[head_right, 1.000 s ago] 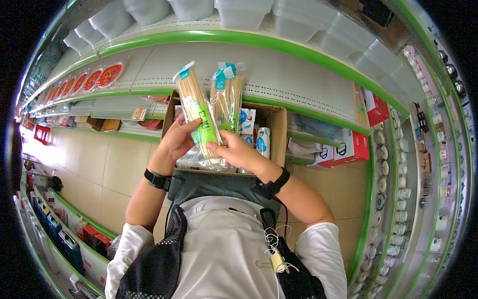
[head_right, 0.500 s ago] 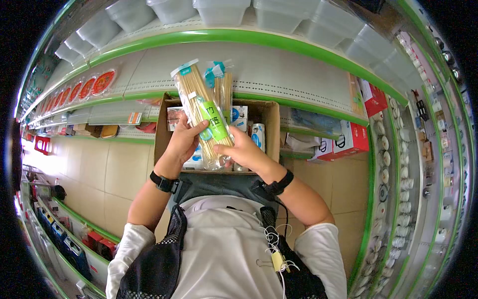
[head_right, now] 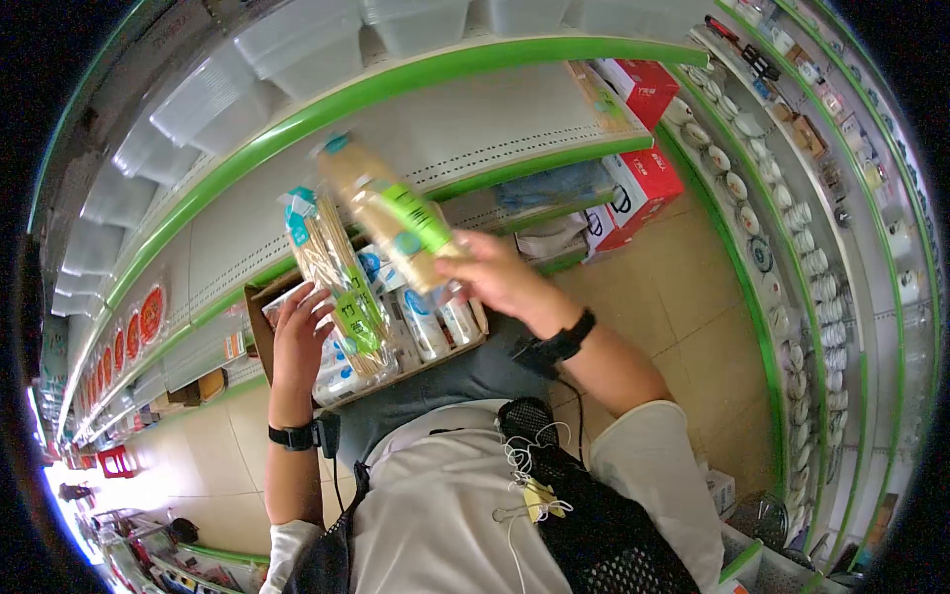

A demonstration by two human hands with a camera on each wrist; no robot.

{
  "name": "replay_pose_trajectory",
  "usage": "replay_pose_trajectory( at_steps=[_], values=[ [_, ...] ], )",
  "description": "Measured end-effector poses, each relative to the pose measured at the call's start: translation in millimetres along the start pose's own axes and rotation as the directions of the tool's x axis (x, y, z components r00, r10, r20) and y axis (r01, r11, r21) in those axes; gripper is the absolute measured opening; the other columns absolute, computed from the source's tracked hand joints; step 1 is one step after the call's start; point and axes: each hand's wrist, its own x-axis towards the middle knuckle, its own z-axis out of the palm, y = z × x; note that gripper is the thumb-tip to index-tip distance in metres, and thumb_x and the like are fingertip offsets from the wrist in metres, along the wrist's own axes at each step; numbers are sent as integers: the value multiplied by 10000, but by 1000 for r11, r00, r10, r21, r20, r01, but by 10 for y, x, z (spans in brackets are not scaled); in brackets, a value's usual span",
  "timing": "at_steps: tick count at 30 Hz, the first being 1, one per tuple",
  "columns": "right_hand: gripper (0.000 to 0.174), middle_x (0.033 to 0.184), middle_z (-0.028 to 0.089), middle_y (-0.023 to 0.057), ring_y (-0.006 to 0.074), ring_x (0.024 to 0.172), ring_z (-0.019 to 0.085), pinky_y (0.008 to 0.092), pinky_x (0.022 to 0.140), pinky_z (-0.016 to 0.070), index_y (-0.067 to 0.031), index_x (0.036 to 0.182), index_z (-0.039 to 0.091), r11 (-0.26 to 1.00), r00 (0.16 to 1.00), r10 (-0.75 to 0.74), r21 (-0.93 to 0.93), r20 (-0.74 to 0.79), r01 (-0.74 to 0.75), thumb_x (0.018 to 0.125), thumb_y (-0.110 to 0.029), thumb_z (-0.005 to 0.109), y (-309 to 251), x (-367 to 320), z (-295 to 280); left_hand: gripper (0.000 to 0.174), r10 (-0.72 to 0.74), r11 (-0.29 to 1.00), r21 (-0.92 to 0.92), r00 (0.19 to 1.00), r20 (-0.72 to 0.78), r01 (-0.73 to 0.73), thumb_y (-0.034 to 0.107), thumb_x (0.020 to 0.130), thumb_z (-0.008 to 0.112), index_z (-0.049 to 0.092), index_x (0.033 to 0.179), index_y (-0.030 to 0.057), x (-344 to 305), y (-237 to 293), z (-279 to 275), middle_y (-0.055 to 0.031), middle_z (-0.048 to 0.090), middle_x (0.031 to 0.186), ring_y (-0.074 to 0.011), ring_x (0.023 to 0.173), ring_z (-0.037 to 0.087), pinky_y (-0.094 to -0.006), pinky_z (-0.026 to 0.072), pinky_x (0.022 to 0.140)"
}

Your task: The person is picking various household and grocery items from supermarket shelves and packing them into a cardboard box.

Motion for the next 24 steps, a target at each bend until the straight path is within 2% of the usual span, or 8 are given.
replay_pose_trajectory(
  at_steps=[4, 8, 14, 16, 17, 18, 20, 24],
  values=[
    [401, 1053, 694, 67, 133, 752, 698, 219, 534, 523, -69, 1329, 536, 984, 964, -97, -167, -248, 57, 954, -134, 664, -771, 37, -970, 279, -44, 998, 27, 972, -230, 51, 149, 951, 565, 565, 1226, 96, 35, -166, -395, -37, 639, 1173, -118, 948, 573, -276, 434, 802],
    [342, 1016, 688, 42, 114, 745, 681, 208, 536, 484, -78, 1270, 564, 959, 903, -177, -276, -391, 69, 957, -164, 670, -1150, 290, -1724, 249, -47, 999, -26, 965, -258, 42, 130, 938, 583, 571, 1186, 114, 37, -240, -420, -20, 658, 1113, -102, 879, 569, -266, 430, 784],
    [418, 846, 699, 58, 155, 758, 697, 260, 604, 503, -48, 1203, 617, 829, 813, -232, -546, -535, -123, 904, -320, 724, -1697, 891, -3186, 250, -69, 997, -47, 931, -358, 56, 126, 947, 583, 565, 1196, 103, 37, -289, -569, -29, 660, 1081, -115, 877, 564, -271, 439, 801],
    [582, 811, 711, 69, 243, 732, 696, 351, 667, 535, -31, 1241, 601, 237, 800, -363, -878, -477, -416, 851, -442, 735, -1739, 1051, -3519, 269, -55, 998, -26, 932, -358, 49, 116, 964, 577, 558, 1230, 76, 104, -300, -614, -37, 639, 1126, -130, 908, 567, -282, 450, 820],
    [665, 1036, 721, 125, 331, 902, 691, 455, 809, 538, -71, 1316, 565, 208, 807, -279, -853, -520, -478, 828, -496, 716, -1797, 1060, -3584, 286, -35, 999, 25, 939, -342, 46, 97, 976, 565, 552, 1258, 50, 78, -298, -601, -41, 610, 1176, -138, 939, 566, -294, 453, 844],
    [665, 1036, 721, 125, 331, 902, 691, 455, 809, 538, -71, 1316, 565, 209, 807, -278, -853, -521, -478, 828, -496, 716, -1816, 1007, -3389, 286, -36, 999, 27, 939, -343, 48, 97, 976, 565, 552, 1258, 50, 80, -292, -583, -41, 610, 1176, -138, 939, 566, -294, 453, 844],
    [680, 1360, 587, 203, 377, 1206, 588, 496, 994, 472, -183, 1439, 490, -258, 643, -671, -696, -371, -671, 877, -536, 635, -1783, 865, -2796, 285, 17, 991, 131, 938, -345, 30, 87, 981, 560, 555, 1263, 43, 92, -288, -533, -34, 592, 1202, -138, 956, 566, -303, 452, 856],
    [705, 1557, 363, 217, 415, 1417, 371, 512, 1140, 342, -297, 1529, 374, -160, 701, -510, -746, -498, -646, 912, -606, 526, -1594, 1142, -3449, 284, -5, 997, 68, 930, -367, 32, 92, 977, 562, 560, 1257, 47, 113, -295, -490, -38, 601, 1185, -139, 949, 568, -305, 450, 857]
  ],
)
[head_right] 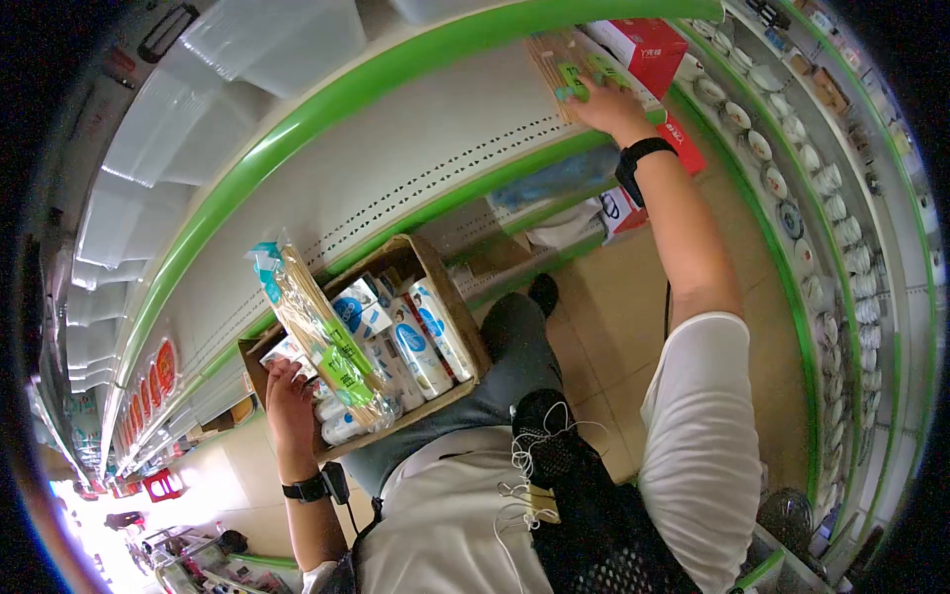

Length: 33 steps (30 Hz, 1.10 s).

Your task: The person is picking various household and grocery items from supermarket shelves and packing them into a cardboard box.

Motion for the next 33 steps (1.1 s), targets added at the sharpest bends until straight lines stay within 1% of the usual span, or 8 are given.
replay_pose_trajectory(
  at_steps=[14, 19, 21, 22, 24, 28, 31, 33],
  values=[
    [712, 1638, 232, 121, 347, 1504, 214, 447, 1236, 190, -295, 1567, 301, 981, 985, -142, -117, 99, 153, 964, -669, 361, 474, 225, 35, 217, -32, 997, 72, 997, -71, 37, 79, 954, 521, 588, 1159, 97, 13, -26, -3, -11, 629, 1120, -87, 931, 550, -265, 432, 841],
    [656, 1595, 319, 165, 363, 1438, 359, 471, 1179, 315, -248, 1543, 357, 963, 964, -233, -105, 128, 246, 972, -561, 436, 114, 285, -60, 490, -109, 966, 227, 991, -82, 125, 206, 936, 538, 489, 1400, 60, -54, -188, -185, -65, 541, 1351, -155, 1140, 509, -347, 391, 991],
    [574, 1482, 472, 203, 380, 1321, 504, 485, 1080, 428, -191, 1459, 476, 976, 970, -218, -52, -109, 214, 937, -403, 582, -8, 78, -218, 600, -198, 956, 228, 979, 39, 184, 240, 936, 544, 402, 1491, 59, 172, -184, -45, -70, 540, 1375, -188, 1198, 518, -366, 386, 1016],
    [471, 1285, 626, 197, 361, 1119, 641, 455, 939, 513, -129, 1342, 567, 906, 828, -333, 90, -452, 413, 897, -253, 659, -401, -25, -207, 623, -231, 959, 175, 973, 19, 225, 245, 939, 545, 374, 1509, 61, -8, -233, -175, -59, 563, 1354, -197, 1198, 540, -365, 395, 1009],
    [371, 1149, 678, 146, 256, 930, 681, 383, 794, 539, -87, 1265, 595, 659, 871, -346, 571, -348, 489, 916, -203, 640, -1066, -543, -382, 625, -305, 936, 203, 951, 59, 288, 229, 944, 546, 354, 1515, 61, -61, -121, -77, -73, 566, 1345, -218, 1193, 557, -373, 423, 992],
    [260, 986, 684, 40, 88, 770, 613, 254, 649, 494, -53, 1186, 610, 368, 721, -693, 867, 16, 335, 952, -163, 609, -2250, -2111, -763, 571, -326, 937, 175, 937, 125, 302, 215, 955, 599, 402, 1467, 58, -113, -23, 42, -84, 612, 1245, -200, 1103, 611, -353, 497, 936],
    [380, 1016, 671, 69, 128, 895, 644, 283, 772, 530, -21, 1289, 543, 416, 483, -836, 874, 259, 251, 974, -210, 640, -2722, -2810, -551, 528, -354, 924, 223, 915, 194, 311, 202, 933, 645, 460, 1406, 58, -83, -58, 99, -88, 618, 1213, -193, 1091, 613, -373, 504, 903],
    [580, 1100, 685, 102, 152, 914, 650, 294, 781, 531, -6, 1411, 436, 562, 456, -774, 808, 440, 174, 970, -317, 650, -3008, -3127, -335, 448, -357, 909, 296, 915, 189, 294, 151, 928, 685, 503, 1332, 88, -53, -116, 98, -66, 639, 1186, -178, 1021, 633, -385, 528, 860]
  ],
)
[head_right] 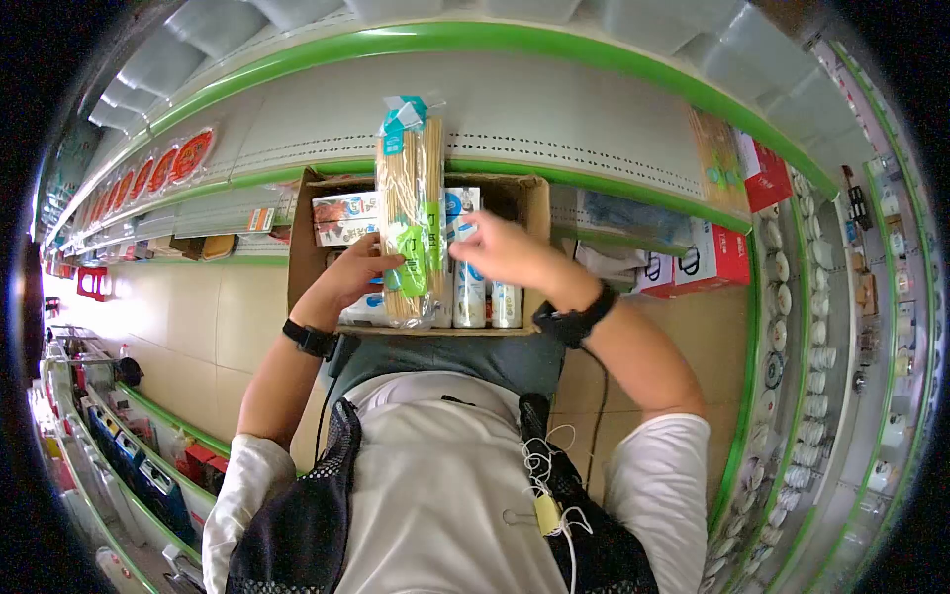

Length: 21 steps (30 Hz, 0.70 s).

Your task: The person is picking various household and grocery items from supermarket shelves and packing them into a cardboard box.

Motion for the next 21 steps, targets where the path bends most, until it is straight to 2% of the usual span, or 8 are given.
replay_pose_trajectory(
  at_steps=[1, 2, 3, 7, 11, 13, 16, 21],
  values=[
    [666, 1127, 687, 112, 155, 900, 647, 295, 743, 527, 29, 1444, 382, 997, 1000, -23, -78, 18, 25, 966, -351, 647, 239, 208, 224, 448, 14, 1000, -9, 1000, -1, -14, 151, 928, 685, 503, 1332, 88, 21, -11, -11, -66, 639, 1186, -178, 1021, 633, -385, 528, 860],
    [682, 1134, 687, 123, 154, 897, 645, 294, 715, 524, 57, 1440, 368, 997, 993, 62, -45, 95, -58, 965, -345, 646, -52, 141, 277, 455, 12, 1000, 28, 1000, -5, -11, 148, 922, 695, 504, 1331, 90, 35, -30, -23, -70, 645, 1165, -175, 1009, 636, -384, 538, 832],
    [679, 1113, 687, 120, 151, 897, 645, 290, 701, 521, 47, 1445, 368, 998, 993, -9, 70, 114, 1, 962, -336, 651, 223, 328, 469, 464, 10, 998, 66, 1000, -12, -10, 146, 915, 706, 504, 1329, 92, 20, -30, -32, -75, 650, 1143, -173, 998, 638, -382, 548, 804],
    [548, 1099, 675, 75, 140, 955, 647, 300, 750, 545, -6, 1395, 443, 939, 986, 106, 314, 131, -143, 968, -283, 648, -143, 211, 590, 441, 148, 987, 60, 989, 6, -148, 152, 933, 689, 497, 1318, 54, -187, 37, -42, -75, 656, 1118, -178, 971, 660, -364, 569, 762],
    [404, 1142, 656, 46, 152, 1032, 651, 361, 819, 582, -61, 1338, 499, 744, 964, 133, 619, 232, -252, 986, -207, 632, -149, 143, 535, 400, 125, 957, -277, 985, 123, -87, 126, 964, 648, 482, 1309, 11, -392, 79, -89, -83, 653, 1135, -178, 983, 682, -361, 604, 764],
    [399, 1217, 635, 66, 190, 1107, 640, 401, 907, 570, -66, 1347, 493, 765, 964, 148, 592, 222, -254, 988, -178, 627, -130, 130, 535, 424, 141, 944, -315, 985, 102, -102, 119, 954, 664, 473, 1321, 24, -403, 33, -115, -102, 663, 1121, -198, 973, 695, -357, 606, 750],
    [538, 1313, 582, 112, 253, 1194, 601, 432, 1010, 517, -54, 1445, 363, 600, 982, 162, 781, 95, -174, 973, -84, 619, -183, 29, 581, 448, 164, 946, -284, 986, 6, -155, 113, 936, 687, 471, 1317, 20, -420, -14, -168, -109, 661, 1125, -203, 959, 696, -360, 606, 753],
    [587, 1324, 573, 111, 242, 1183, 609, 422, 991, 530, -52, 1429, 362, 689, 993, 102, 716, 57, -112, 924, 4, 657, -196, -100, 692, 521, 98, 947, -307, 995, -13, -97, 99, 907, 718, 447, 1342, 7, -364, -159, -207, -128, 662, 1117, -212, 938, 696, -368, 607, 739]
  ],
)
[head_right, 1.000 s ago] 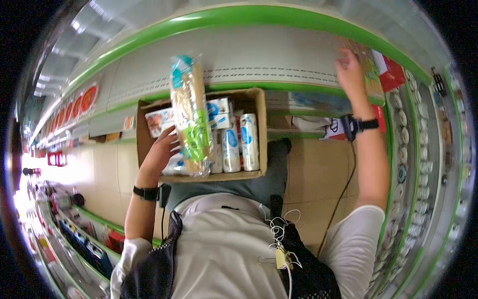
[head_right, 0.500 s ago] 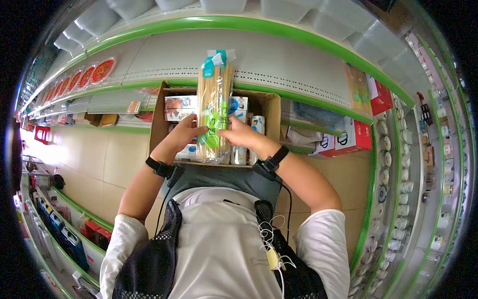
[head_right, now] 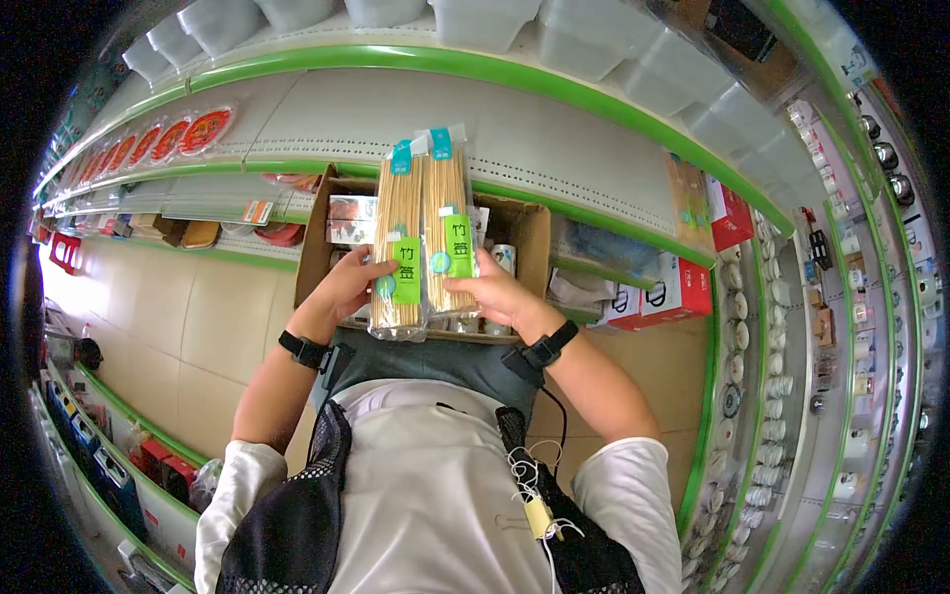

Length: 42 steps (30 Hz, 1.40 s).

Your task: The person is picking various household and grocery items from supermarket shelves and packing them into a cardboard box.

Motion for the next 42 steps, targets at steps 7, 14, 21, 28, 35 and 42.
replay_pose_trajectory(
  at_steps=[7, 14, 21, 28, 35, 42],
  values=[
    [454, 1201, 646, 42, 191, 1075, 661, 406, 821, 597, -77, 1339, 505, 997, 999, 21, 68, 29, -23, 924, -62, 689, -1, -81, -239, 427, 49, 993, -113, 997, 52, -43, 7, 929, 651, 493, 1325, -6, 6, -63, -10, -130, 669, 1176, -215, 1038, 681, -371, 592, 837],
    [414, 1163, 666, 81, 212, 985, 698, 403, 772, 637, -61, 1329, 530, 947, 967, -137, 258, -214, 191, 939, -73, 667, -262, -682, -979, 419, 65, 987, -151, 993, 100, -49, -14, 939, 620, 510, 1342, 15, 36, -114, -7, -111, 682, 1166, -212, 1021, 688, -367, 579, 888],
    [459, 1139, 692, 107, 229, 962, 705, 341, 698, 628, -64, 1311, 533, 960, 803, -221, 21, -554, 279, 899, -123, 727, -767, -1067, -2649, 349, 59, 992, -119, 996, 65, -51, -6, 953, 599, 534, 1295, 24, 63, -82, 55, -104, 680, 1160, -202, 1011, 686, -371, 577, 885],
    [357, 1032, 680, 5, 123, 832, 656, 279, 701, 572, -129, 1177, 614, 988, 740, -151, -105, -655, 109, 862, -164, 779, -1215, -958, -4185, 342, 28, 993, -113, 998, 57, -22, -7, 959, 581, 551, 1296, 40, 77, -122, 47, -105, 679, 1179, -212, 1018, 687, -387, 574, 894],
    [373, 971, 646, 1, 118, 817, 626, 264, 681, 536, -114, 1127, 624, 948, 722, -131, -299, -679, -110, 836, -265, 803, -1338, -776, -4518, 338, 33, 995, -94, 999, 38, -29, 6, 956, 592, 554, 1292, 28, 45, -74, 124, -108, 681, 1172, -207, 1015, 684, -376, 569, 893],
    [620, 1130, 690, 210, 353, 986, 695, 447, 859, 554, -8, 1307, 554, 211, 482, -508, -646, -714, -733, 825, -371, 698, -1403, -708, -3987, 346, 46, 995, -93, 998, 41, -42, 7, 955, 601, 547, 1296, 24, -5, -28, 163, -107, 679, 1164, -198, 1017, 681, -364, 566, 896]
  ],
)
